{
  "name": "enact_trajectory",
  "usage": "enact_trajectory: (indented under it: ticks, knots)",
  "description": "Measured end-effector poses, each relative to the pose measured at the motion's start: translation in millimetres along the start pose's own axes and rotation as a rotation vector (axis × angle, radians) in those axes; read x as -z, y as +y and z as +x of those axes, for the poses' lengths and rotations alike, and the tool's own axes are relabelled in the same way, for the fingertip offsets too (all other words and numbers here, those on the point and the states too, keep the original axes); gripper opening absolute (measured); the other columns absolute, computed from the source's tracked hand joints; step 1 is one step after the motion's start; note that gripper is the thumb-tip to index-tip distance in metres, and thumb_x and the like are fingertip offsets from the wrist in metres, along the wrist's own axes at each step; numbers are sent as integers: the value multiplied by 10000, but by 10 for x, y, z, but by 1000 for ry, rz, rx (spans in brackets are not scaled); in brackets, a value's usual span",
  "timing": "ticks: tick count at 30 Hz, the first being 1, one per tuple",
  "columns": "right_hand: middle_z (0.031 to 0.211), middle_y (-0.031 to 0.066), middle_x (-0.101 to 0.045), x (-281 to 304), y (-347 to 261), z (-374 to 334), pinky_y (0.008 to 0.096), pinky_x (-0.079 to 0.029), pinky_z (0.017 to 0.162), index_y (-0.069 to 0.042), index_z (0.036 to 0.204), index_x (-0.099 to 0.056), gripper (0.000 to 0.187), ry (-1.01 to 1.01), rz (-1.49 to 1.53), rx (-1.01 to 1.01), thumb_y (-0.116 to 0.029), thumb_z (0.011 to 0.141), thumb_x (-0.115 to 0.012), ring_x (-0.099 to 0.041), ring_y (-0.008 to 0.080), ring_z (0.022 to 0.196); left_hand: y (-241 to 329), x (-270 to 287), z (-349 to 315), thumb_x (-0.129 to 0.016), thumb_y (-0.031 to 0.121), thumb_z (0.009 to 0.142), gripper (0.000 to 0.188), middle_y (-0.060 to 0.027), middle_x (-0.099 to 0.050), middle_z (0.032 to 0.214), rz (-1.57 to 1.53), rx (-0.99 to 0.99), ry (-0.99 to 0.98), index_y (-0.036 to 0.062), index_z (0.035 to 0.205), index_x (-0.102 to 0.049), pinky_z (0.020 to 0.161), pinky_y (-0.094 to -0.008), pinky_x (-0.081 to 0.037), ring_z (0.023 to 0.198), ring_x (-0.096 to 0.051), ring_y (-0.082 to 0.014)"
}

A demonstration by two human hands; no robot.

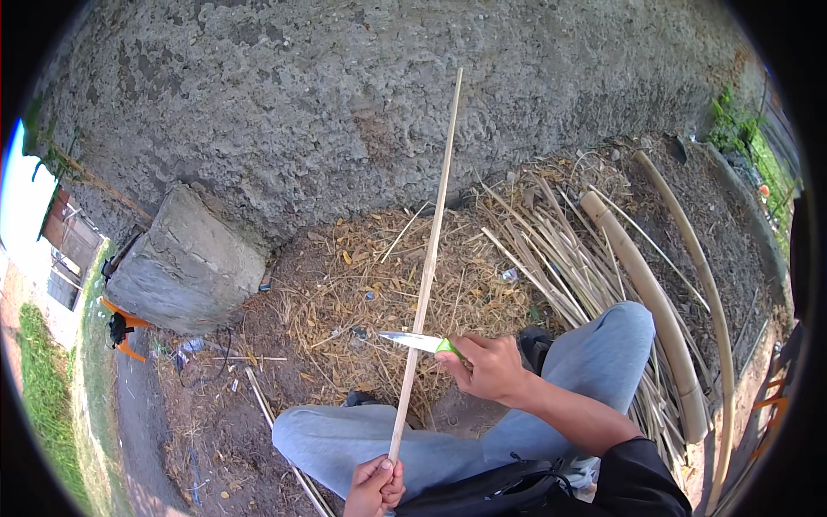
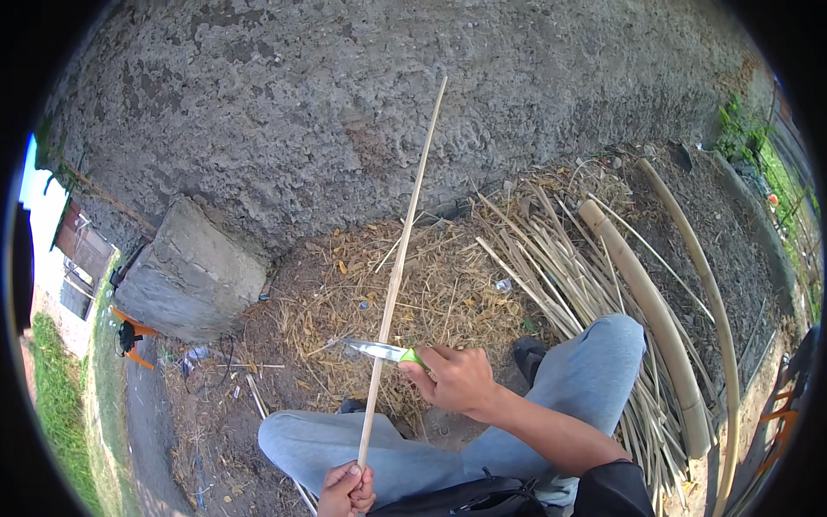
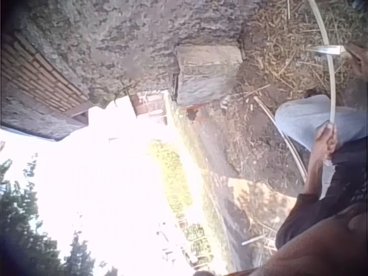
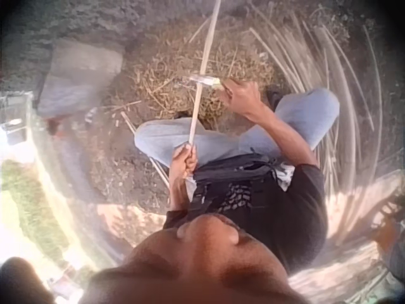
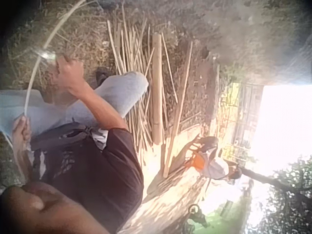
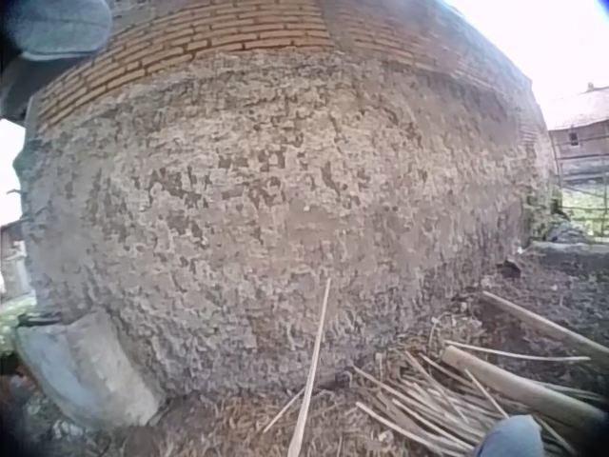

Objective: The person holds a thin wooden stick and scrapes along its surface using a knife.

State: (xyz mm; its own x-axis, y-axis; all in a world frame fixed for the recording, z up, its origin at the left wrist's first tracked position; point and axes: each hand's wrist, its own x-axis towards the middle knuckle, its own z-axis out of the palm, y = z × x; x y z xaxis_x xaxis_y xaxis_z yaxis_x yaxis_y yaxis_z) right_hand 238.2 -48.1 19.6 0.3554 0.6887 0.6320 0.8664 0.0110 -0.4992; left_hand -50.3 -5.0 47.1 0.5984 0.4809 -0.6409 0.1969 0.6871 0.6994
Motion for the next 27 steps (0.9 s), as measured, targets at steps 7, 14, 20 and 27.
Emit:
enact_trajectory:
  ticks: [7, 14, 20, 27]
  knots:
    - [607, 63, -618, -93, -18, -118, 377, -429, 360, -59, 888, -687, 255, -37, 50, -44, -312, 917, -679, -588, 247, 421, -19, -37, 144, -520, 346, 1037, 305, 45, -400, 590, 81, -81, 32, 77, 898, -551, 383, -195, -255, 435, -335, -39]
    - [595, 38, -592, -215, -323, -450, 333, -420, 340, -74, 881, -650, 332, -154, 31, 231, -403, 906, -680, -571, 202, 396, -87, -121, 440, -447, 242, 1074, 276, 24, -344, 601, 57, -236, -74, 13, 930, -505, 411, -233, -215, 460, -270, -42]
    - [605, 48, -610, -233, -276, -324, 348, -415, 340, -82, 813, -642, 311, -72, 30, 220, -374, 914, -681, -583, 221, 406, 26, -254, 453, -438, 241, 1077, 271, 24, -344, 601, 27, -230, -60, 22, 930, -502, 410, -235, -205, 460, -270, -40]
    - [546, 60, -592, -102, 71, 42, 382, -380, 330, -80, 761, -644, 314, 49, -68, -28, -342, 931, -663, -552, 244, 377, -122, -122, 346, -439, 234, 1077, 267, 30, -356, 605, 75, -188, -93, 23, 925, -499, 407, -224, -207, 457, -285, -33]
